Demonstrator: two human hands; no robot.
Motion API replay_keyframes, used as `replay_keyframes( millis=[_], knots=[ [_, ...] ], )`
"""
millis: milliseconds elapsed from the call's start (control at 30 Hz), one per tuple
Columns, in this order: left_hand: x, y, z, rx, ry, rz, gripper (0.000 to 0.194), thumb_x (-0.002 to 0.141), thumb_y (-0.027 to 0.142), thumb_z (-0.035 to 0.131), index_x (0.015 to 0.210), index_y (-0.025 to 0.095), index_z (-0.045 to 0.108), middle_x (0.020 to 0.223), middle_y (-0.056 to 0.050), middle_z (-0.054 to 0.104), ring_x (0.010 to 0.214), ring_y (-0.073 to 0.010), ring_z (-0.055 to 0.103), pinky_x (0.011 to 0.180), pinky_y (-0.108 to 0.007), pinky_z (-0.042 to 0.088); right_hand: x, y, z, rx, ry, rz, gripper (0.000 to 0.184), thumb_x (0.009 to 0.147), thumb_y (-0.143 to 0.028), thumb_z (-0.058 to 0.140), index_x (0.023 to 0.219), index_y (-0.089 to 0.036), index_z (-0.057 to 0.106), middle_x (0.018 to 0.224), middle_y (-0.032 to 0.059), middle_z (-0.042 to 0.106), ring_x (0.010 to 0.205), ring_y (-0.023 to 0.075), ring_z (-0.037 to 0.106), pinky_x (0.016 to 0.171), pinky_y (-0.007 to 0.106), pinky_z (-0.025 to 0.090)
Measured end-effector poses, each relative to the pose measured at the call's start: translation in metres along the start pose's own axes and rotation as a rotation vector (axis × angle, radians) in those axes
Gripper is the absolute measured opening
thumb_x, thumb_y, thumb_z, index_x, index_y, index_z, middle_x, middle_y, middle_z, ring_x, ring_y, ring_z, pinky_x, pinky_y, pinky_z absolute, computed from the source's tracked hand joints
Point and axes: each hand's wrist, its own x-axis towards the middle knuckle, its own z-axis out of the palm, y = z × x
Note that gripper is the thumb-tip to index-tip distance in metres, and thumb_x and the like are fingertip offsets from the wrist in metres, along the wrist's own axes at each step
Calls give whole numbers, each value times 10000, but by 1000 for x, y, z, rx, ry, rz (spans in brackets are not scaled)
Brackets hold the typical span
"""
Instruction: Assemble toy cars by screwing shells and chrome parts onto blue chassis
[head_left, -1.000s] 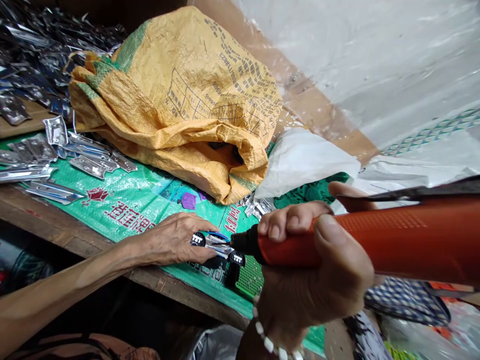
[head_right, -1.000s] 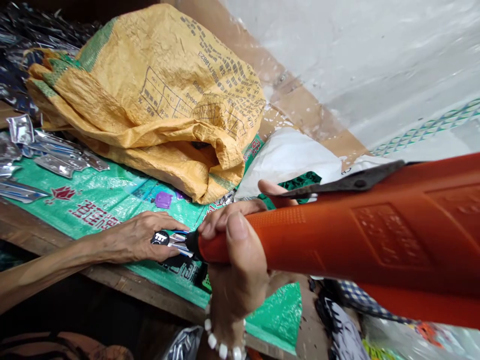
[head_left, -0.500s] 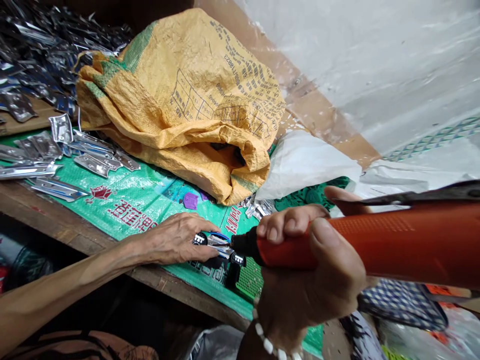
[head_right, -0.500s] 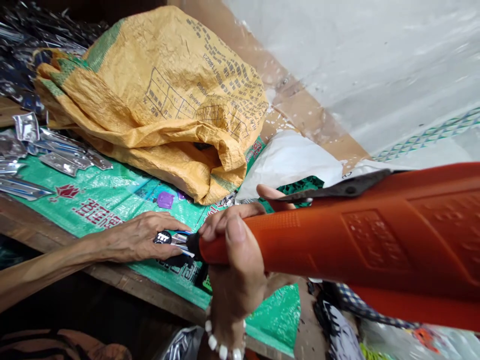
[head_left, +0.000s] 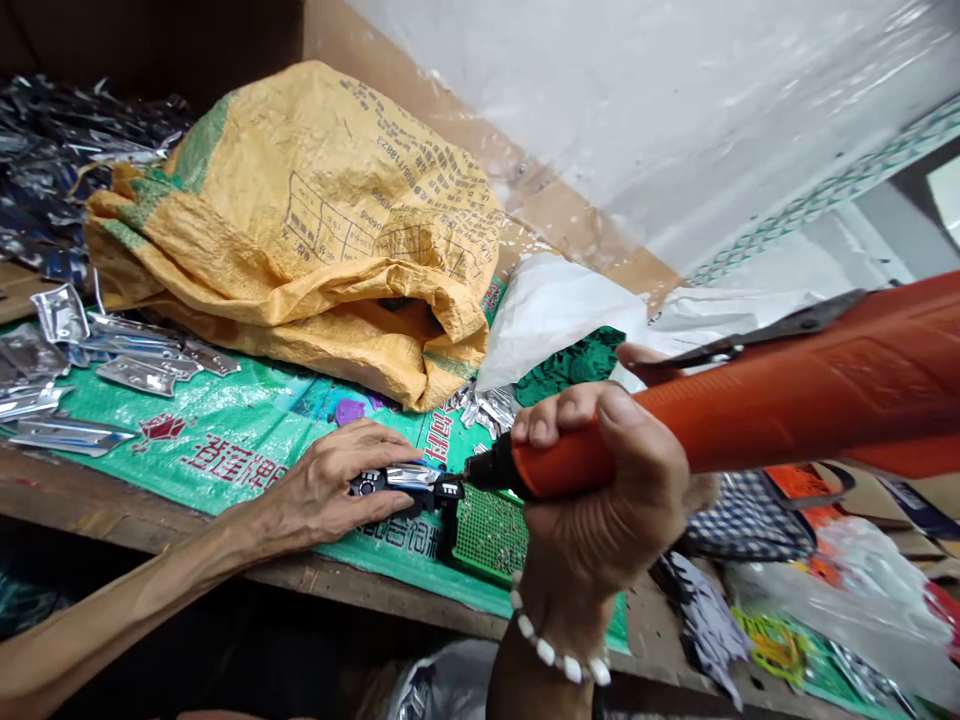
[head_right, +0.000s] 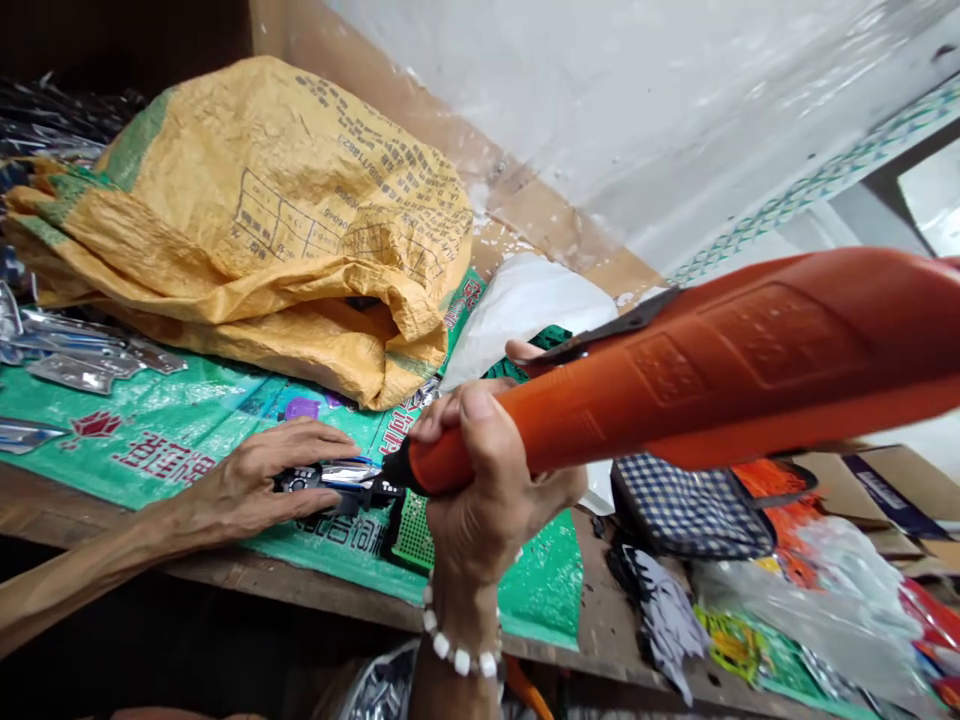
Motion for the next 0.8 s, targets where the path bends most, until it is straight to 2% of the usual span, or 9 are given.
replay_keyframes(
  millis=[100, 167, 400, 533, 667, 733, 800],
  knots=[
    [-2, -1, 2, -47, 105, 73, 242, 972, 259, 653, 1207, 245, 707, 1180, -62, 721, 1116, -190, 656, 984, -328, 513, -2, 2, 3, 130, 75, 21, 162, 758, -191, 701, 891, -244, 626, 577, -85, 559, 440, 115, 531, 437, 272, 475],
    [-3, -1, 2, -75, 144, 87, 181, 976, 228, 644, 1137, 240, 725, 1150, -57, 730, 1101, -185, 661, 981, -329, 507, -5, 5, 6, 168, 69, 38, 163, 766, -162, 710, 886, -223, 618, 590, -77, 595, 449, 114, 552, 439, 264, 481],
    [0, 3, 0, -63, 153, 99, 101, 975, 180, 627, 977, 197, 727, 1108, -70, 730, 1022, -177, 691, 918, -317, 524, -10, 9, 18, 184, 31, 47, 276, 782, -156, 720, 1037, -206, 625, 596, -78, 626, 443, 109, 547, 460, 268, 485],
    [1, 5, -2, -40, 158, 129, 93, 971, 164, 636, 1007, 179, 720, 1110, -79, 727, 1025, -176, 691, 918, -314, 526, -8, 8, 20, 219, 37, 67, 186, 782, -148, 707, 943, -200, 630, 604, -77, 613, 456, 101, 558, 460, 254, 489],
    [0, 5, -1, -42, 155, 136, 117, 953, 185, 679, 1062, 169, 717, 1101, -83, 731, 1029, -177, 687, 919, -314, 531, -6, 8, 20, 232, 37, 28, 125, 788, -149, 698, 884, -201, 637, 610, -68, 618, 457, 106, 562, 449, 257, 492],
    [0, 5, 0, -45, 150, 132, 119, 955, 192, 678, 1066, 168, 716, 1100, -82, 734, 1024, -175, 685, 910, -311, 531, -6, 9, 19, 222, 41, 19, 74, 781, -161, 698, 792, -192, 631, 593, -61, 607, 451, 107, 554, 438, 257, 486],
    [0, 5, 1, -40, 140, 122, 138, 954, 206, 682, 1084, 168, 709, 1097, -78, 737, 1027, -179, 683, 915, -317, 530, -6, 10, 19, 205, 41, 10, 122, 772, -182, 708, 702, -183, 608, 583, -54, 589, 445, 104, 544, 427, 255, 474]
  ],
)
